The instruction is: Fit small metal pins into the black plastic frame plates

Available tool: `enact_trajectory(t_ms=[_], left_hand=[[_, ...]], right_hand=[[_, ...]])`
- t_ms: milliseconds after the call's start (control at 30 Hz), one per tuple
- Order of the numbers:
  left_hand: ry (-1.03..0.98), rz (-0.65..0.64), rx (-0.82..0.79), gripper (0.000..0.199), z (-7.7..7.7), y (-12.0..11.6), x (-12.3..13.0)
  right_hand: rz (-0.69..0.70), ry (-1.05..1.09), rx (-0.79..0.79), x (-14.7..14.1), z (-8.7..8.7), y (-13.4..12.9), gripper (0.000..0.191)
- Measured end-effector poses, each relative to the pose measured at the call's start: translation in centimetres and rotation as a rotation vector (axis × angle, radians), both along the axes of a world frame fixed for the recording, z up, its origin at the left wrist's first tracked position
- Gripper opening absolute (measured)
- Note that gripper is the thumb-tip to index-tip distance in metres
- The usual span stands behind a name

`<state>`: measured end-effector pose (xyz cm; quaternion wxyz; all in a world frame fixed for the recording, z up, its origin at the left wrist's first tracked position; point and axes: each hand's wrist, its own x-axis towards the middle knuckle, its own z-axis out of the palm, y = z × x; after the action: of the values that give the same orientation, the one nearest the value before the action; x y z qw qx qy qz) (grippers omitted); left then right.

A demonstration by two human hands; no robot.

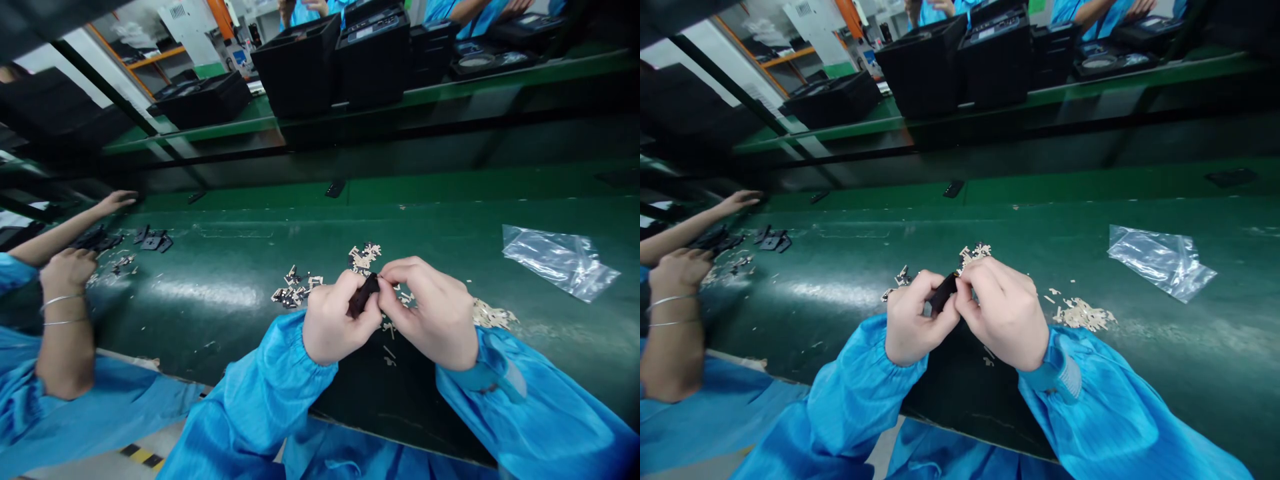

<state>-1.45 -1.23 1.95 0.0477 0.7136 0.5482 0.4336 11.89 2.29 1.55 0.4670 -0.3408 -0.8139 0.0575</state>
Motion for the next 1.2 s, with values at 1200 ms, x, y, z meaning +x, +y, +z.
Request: enact_trajectory(t_ms=[1200], left_hand=[[0.024, 0.035, 0.03, 0.008, -0.04, 0.01, -0.04]], right_hand=[[0.069, 0.083, -0.198, 0.05, 0.87, -0.38, 0.013]])
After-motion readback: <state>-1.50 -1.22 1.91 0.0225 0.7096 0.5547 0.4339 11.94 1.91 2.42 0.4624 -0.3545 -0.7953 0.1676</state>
